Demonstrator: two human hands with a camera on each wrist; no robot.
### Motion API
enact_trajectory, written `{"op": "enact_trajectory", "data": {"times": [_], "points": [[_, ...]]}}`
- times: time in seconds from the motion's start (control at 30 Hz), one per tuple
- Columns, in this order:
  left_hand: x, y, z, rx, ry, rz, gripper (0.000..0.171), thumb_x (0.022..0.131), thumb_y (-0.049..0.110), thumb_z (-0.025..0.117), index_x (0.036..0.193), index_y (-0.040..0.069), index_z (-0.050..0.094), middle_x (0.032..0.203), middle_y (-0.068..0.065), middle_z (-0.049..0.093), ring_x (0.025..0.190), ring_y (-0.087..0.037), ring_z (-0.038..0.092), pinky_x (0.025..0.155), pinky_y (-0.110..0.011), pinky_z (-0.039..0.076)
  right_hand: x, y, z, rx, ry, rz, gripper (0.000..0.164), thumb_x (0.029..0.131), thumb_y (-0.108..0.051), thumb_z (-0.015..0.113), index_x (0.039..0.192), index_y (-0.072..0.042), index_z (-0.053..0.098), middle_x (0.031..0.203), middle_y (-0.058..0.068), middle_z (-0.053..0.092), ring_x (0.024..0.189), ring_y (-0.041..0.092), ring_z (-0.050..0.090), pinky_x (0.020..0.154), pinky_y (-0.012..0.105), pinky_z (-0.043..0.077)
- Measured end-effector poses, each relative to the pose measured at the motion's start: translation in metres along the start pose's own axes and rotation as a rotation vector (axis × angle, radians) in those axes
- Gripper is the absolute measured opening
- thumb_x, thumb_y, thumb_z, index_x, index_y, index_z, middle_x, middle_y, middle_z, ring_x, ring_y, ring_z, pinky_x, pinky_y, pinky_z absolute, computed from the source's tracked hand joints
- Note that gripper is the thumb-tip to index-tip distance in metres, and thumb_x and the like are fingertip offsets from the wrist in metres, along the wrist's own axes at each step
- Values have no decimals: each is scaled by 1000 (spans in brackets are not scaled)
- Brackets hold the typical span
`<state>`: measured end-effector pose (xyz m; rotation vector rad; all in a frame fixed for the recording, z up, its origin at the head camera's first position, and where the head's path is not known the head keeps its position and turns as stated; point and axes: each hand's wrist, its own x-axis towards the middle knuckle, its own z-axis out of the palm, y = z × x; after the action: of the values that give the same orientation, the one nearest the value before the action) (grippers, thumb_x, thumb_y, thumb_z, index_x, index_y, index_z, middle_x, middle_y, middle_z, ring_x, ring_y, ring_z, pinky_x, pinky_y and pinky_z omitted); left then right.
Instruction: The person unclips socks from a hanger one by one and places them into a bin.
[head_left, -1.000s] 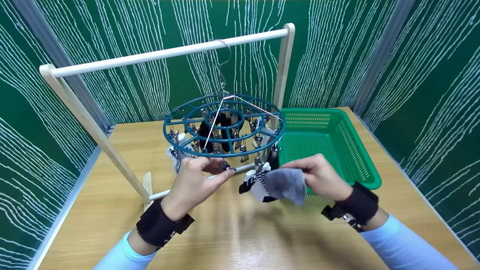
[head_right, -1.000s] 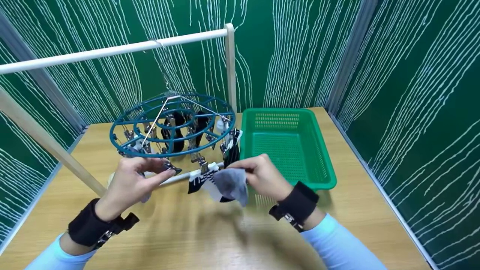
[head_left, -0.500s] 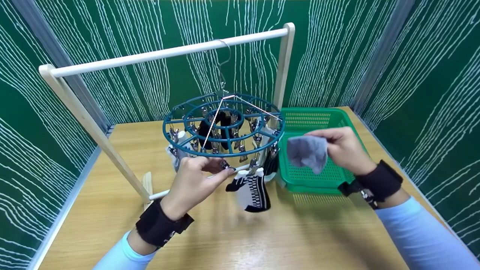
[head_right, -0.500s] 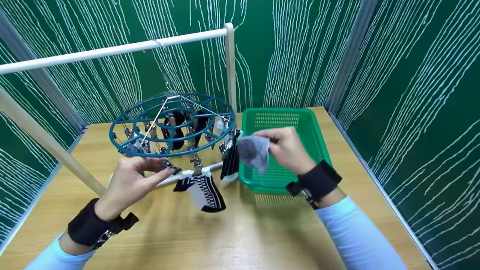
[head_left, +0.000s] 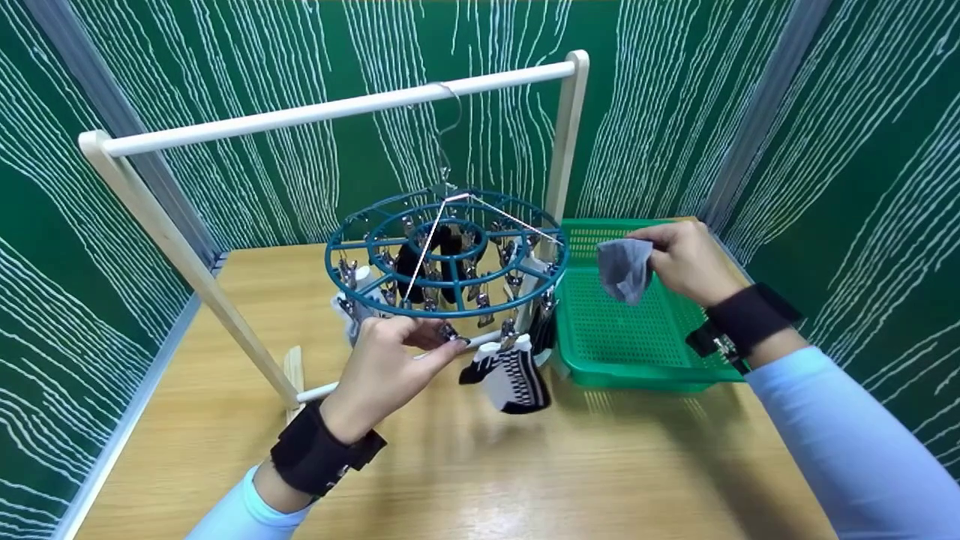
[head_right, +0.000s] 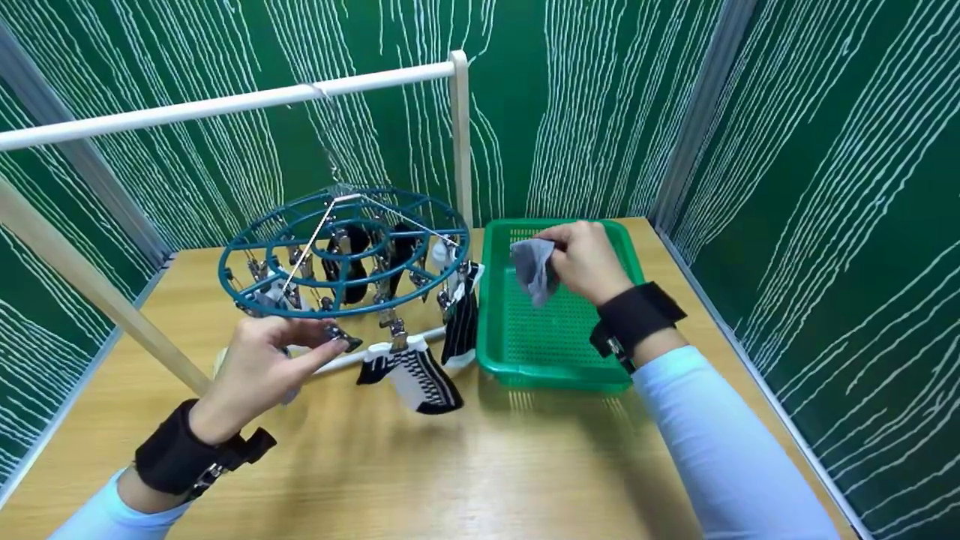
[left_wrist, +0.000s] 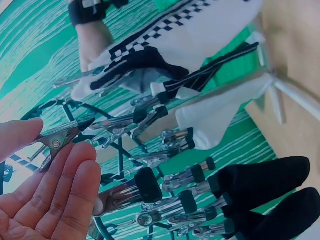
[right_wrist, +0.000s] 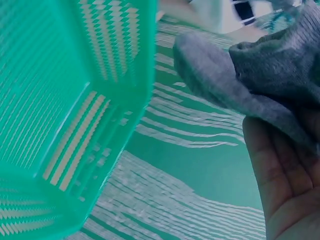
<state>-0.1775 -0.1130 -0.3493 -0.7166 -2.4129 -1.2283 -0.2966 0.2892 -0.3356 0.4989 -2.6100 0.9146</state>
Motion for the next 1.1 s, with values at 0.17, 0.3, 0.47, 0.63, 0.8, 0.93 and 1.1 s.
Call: {"op": "enact_trajectory", "data": {"times": [0.17,0.3,0.47,0.63,0.8,0.93,1.1], "points": [[-1,-1,0,11,-4,-3,11,93,12,87,98,3,83,89,-7,84,82,-20,82,81,-36,67,12,14,2,-115,-118,88,35,100,2,57,128,3,77,121,31,77,84,33,69,54,28,47],[-1,-1,0,8,-3,-10,11,93,12,87,98,3,83,89,-7,84,82,-20,82,81,-36,68,22,25,10,-211,-164,81,37,96,6,54,126,7,76,121,34,75,100,47,75,74,47,63],[-1,-1,0,7,2,-4,9,93,12,87,96,4,83,88,-6,84,82,-19,81,80,-35,67,29,42,25,-222,-226,66,33,93,15,47,109,16,76,104,38,75,90,50,74,80,53,63],[-1,-1,-1,-2,0,-7,9,93,12,87,97,5,83,89,-6,84,82,-18,81,81,-35,68,32,55,38,-281,-302,86,27,95,14,50,89,8,75,80,24,72,67,31,66,63,39,50],[0,-1,-2,4,2,-6,10,93,12,87,97,4,83,88,-6,84,82,-18,81,80,-35,67,32,66,58,-331,-364,75,22,98,8,59,88,6,77,85,24,78,76,39,74,75,55,63],[0,-1,-1,4,7,10,10,93,11,87,97,3,83,88,-7,84,81,-19,82,80,-34,68,30,69,75,-386,-401,62,18,99,4,63,84,4,74,84,25,77,77,41,75,73,55,63],[-1,-2,-2,-9,20,16,11,91,10,88,97,2,82,87,-7,83,80,-20,81,78,-34,68,27,65,92,-410,-453,45,14,95,7,64,84,3,71,85,26,75,72,34,72,64,44,58]]}}
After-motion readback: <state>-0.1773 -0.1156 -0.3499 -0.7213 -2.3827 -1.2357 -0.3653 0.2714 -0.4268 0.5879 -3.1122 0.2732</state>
